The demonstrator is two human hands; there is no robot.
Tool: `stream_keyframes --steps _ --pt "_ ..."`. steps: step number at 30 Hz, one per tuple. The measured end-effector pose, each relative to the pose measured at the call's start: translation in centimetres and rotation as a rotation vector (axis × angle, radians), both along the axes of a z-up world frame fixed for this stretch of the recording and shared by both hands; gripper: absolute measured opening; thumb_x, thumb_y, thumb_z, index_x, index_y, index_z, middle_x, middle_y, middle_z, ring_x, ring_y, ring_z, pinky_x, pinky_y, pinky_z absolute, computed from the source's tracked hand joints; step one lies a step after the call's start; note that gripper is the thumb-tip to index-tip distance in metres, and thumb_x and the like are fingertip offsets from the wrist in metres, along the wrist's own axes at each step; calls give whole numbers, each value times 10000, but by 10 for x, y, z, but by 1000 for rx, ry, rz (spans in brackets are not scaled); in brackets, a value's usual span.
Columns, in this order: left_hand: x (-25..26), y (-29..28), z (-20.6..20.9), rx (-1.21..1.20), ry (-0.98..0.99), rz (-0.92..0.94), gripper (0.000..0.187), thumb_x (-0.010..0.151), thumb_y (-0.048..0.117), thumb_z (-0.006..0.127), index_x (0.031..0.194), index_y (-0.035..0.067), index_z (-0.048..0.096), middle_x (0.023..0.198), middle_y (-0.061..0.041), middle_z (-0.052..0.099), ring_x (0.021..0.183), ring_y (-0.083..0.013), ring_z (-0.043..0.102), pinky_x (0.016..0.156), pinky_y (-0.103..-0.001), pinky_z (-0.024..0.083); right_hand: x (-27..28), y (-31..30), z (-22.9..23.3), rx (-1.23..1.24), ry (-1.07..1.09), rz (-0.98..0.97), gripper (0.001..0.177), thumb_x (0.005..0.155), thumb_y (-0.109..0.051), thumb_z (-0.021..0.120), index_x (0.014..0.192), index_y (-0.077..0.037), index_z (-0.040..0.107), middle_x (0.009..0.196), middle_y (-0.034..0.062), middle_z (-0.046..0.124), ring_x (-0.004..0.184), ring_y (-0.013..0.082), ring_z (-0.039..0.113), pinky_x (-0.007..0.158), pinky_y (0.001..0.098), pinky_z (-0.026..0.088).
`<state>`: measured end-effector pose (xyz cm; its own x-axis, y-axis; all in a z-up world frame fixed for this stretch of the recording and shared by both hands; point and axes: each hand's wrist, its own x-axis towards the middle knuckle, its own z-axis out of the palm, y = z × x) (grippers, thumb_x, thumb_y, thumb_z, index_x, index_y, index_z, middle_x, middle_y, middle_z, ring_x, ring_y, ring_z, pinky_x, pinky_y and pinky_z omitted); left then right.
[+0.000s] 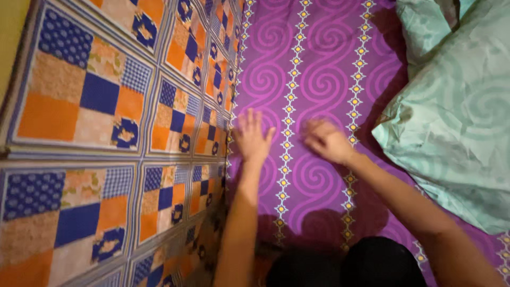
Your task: The person kneels on the floor beside a bed and straightens the purple patterned bedsheet. They then arrange several pillows and a rolled bolster in a neat row along the head of the bed, smoothing each item by hand.
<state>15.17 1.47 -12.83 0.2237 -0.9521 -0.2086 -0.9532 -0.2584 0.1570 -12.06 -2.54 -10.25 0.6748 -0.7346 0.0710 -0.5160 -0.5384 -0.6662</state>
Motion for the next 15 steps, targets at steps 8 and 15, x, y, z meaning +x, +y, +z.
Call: stream_keyframes --steps 8,15 --pt "-63 116 3 -322 0 -195 582 1068 431 485 1566 133 434 1693 -139 286 1575 -345 205 1244 -656 100 3 106 -1 -77 8 375 387 952 -400 656 1280 -194 654 1560 88 480 1524 319 358 1263 568 200" --pt "-92 154 15 -251 19 -131 672 1037 521 485 1547 88 428 1658 -152 279 1567 -380 163 1219 -669 66 -28 144 -2 65 56 -25 541 919 -383 659 1364 -76 631 1473 207 529 1363 408 500 1136 552 342"
